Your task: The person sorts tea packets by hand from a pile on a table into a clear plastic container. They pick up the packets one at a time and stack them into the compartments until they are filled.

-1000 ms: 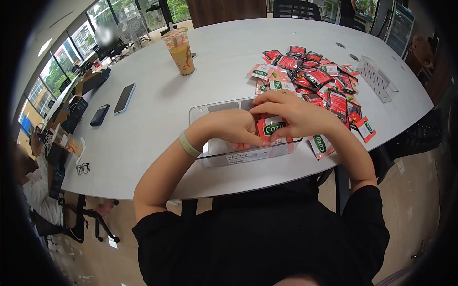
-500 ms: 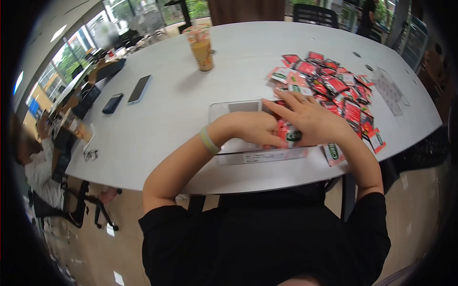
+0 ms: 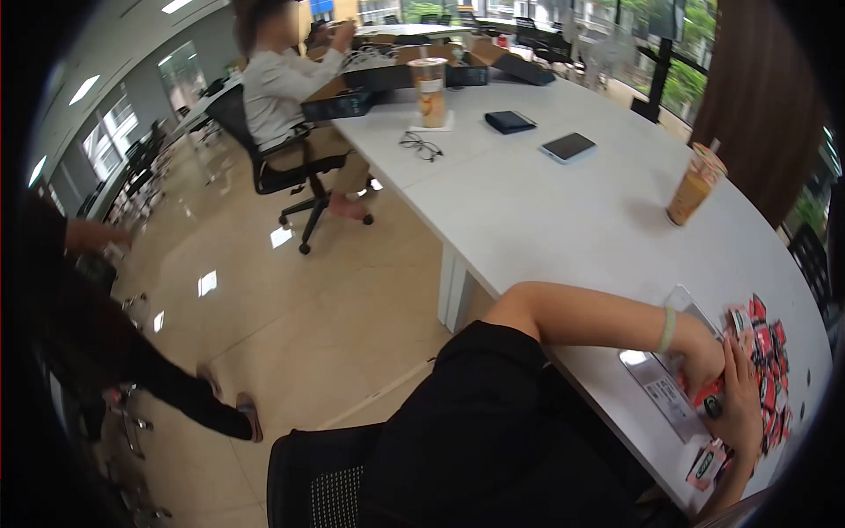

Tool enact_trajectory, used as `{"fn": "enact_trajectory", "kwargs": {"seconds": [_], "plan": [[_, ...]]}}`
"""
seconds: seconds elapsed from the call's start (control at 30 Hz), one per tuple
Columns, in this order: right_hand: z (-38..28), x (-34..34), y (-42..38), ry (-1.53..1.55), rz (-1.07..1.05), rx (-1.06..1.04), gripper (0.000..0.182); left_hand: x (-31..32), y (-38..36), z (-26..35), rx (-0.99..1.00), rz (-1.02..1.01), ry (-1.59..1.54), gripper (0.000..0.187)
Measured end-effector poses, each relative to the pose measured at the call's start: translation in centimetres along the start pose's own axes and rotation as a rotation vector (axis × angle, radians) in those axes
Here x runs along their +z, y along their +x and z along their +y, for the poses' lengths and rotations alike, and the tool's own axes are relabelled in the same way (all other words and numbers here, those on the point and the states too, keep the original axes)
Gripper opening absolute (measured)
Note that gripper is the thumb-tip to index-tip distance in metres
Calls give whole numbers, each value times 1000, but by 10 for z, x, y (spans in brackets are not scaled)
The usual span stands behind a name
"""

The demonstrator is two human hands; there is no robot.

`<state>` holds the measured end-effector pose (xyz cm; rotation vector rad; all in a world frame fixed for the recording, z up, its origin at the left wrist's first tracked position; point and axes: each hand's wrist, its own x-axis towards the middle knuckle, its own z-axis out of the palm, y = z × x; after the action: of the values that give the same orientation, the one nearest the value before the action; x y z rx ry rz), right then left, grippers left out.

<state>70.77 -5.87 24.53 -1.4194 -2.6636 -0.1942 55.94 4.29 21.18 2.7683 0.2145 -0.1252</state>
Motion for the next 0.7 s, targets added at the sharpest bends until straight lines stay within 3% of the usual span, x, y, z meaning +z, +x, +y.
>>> {"fn": "enact_trajectory", "kwargs": {"seconds": [0.1, 0.2, 0.27, 0.4, 0.7], "plan": [[14, -1, 1, -10, -99, -59, 116, -3, 1, 4, -38, -62, -167, 32], [19, -2, 2, 5, -214, 10, 122, -1, 5, 3, -66, -73, -105, 33], [21, 6, 4, -49, -182, -49, 124, -2, 5, 3, -80, -54, -66, 33], [20, 9, 6, 21, -131, 48, 125, 0, 3, 3, -96, -27, -47, 34], [13, -2, 10, 8, -181, 73, 122, -2, -1, 8, -86, 12, -110, 33]]}}
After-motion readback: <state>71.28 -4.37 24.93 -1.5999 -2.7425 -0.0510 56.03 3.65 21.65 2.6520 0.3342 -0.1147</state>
